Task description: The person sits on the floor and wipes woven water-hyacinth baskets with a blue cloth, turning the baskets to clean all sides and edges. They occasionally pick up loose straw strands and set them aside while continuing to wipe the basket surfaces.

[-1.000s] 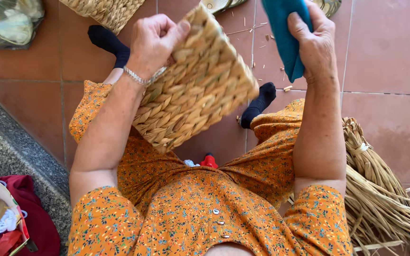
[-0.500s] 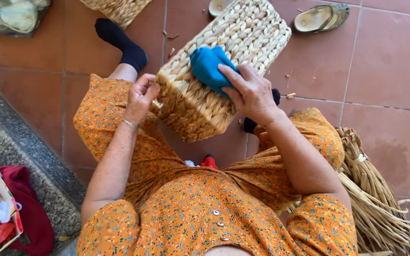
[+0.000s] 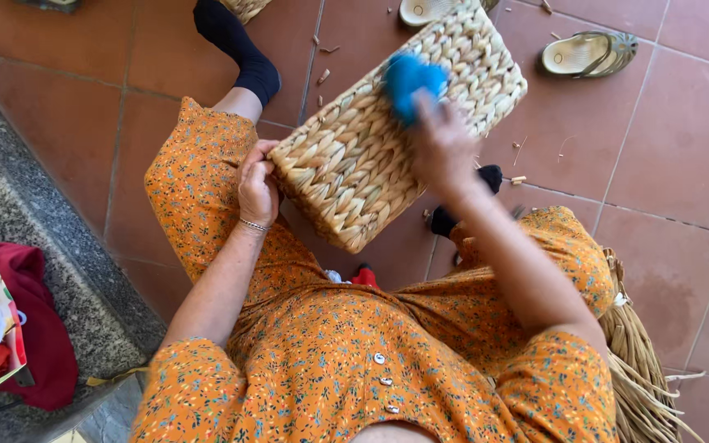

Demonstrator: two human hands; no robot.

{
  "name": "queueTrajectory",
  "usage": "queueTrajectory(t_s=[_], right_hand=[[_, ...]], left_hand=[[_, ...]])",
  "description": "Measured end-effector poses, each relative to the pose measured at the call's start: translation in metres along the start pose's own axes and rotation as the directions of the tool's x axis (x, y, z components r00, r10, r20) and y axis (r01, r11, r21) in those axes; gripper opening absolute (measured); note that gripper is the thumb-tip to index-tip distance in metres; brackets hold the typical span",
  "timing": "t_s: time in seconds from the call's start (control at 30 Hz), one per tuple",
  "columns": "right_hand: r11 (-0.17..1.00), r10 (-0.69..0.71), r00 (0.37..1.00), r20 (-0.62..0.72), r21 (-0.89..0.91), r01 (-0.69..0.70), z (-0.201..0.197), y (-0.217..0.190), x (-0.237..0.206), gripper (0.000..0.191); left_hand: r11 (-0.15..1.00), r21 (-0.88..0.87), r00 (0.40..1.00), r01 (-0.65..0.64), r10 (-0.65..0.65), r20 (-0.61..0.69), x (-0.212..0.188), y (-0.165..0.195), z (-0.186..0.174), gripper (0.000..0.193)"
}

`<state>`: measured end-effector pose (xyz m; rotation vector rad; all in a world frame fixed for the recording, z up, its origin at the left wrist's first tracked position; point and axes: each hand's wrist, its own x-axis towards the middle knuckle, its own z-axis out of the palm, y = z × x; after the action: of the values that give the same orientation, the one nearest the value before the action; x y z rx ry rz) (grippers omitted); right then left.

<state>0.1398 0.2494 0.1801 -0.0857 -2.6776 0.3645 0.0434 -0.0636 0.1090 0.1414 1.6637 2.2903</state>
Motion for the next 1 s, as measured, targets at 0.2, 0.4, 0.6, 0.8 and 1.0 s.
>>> queueTrajectory(t_s=[0.2,0.4,0.6,0.8,1.0], right_hand=[[0.854,-0.474,0.877,0.073,0.281,0.438,-0.008,-0.088,-0.024,0.06],[0.993,-0.112,0.994,0.004,-0.037,0.112,0.026,0.05,-0.014,0.061],[0.933,0.3,0.942,-0.151,-0.161,-0.323,0.047,0.128,-0.014,0.07],[0.993,-0.106,0.987,0.122,0.072,0.097,0.058,-0.04,-0.035,0.063],[0.924,-0.382,0.894,0.232,0.104,0.368,0.06,-0.047,-0.035,0.062]], left_hand=[[0.91,0.369,0.975,-0.188,0.219,-0.043,-0.001,-0.011,-0.001,0.029],[0.989,0.108,0.921,-0.104,0.137,-0.365,0.025,-0.05,0.002,0.026],[0.92,-0.39,0.913,-0.03,-0.134,-0.386,0.039,-0.058,-0.014,0.032],[0.988,-0.14,0.919,0.07,-0.118,-0.375,0.033,-0.057,-0.001,0.024],[0.997,0.007,0.891,0.081,-0.07,-0.448,0.036,-0.062,0.002,0.026]])
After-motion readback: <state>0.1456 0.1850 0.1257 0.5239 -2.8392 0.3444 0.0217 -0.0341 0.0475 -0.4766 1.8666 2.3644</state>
